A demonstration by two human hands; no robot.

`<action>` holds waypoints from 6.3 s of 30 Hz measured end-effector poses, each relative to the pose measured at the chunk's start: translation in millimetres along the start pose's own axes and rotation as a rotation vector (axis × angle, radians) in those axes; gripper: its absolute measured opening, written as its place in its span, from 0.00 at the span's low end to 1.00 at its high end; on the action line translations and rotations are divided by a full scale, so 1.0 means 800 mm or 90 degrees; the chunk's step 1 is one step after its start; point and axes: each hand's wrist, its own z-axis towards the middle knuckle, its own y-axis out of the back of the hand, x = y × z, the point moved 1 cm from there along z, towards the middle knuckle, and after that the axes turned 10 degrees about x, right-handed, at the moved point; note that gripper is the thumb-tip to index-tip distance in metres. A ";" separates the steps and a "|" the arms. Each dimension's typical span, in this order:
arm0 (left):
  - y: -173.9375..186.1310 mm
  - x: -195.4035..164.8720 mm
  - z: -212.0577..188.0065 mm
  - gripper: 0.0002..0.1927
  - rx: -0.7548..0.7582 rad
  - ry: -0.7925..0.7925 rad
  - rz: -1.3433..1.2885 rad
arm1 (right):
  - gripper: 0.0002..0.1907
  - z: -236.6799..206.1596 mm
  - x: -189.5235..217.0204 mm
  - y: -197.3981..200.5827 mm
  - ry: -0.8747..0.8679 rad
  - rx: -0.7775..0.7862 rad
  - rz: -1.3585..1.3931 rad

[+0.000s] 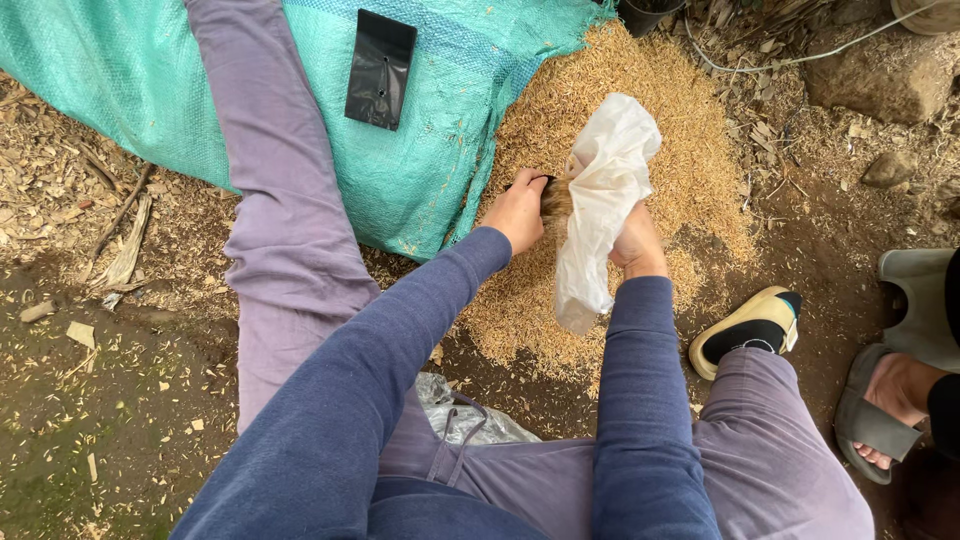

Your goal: The person scoops grains from a large pile on the ground into small black pouches using a white plastic bag as a funnel. They then fold and seal each pouch and place it with others on the ground.

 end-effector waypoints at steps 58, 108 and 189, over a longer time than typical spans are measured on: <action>0.028 0.051 0.079 0.19 -0.049 0.085 0.079 | 0.31 0.037 -0.088 0.015 -0.054 -0.410 -0.710; 0.019 0.035 -0.004 0.27 -0.143 0.041 -0.076 | 0.25 -0.021 0.008 0.078 -0.141 -0.207 -0.545; 0.060 0.025 0.024 0.27 -0.116 0.100 -0.048 | 0.28 -0.035 -0.091 0.006 -0.288 -0.145 -0.741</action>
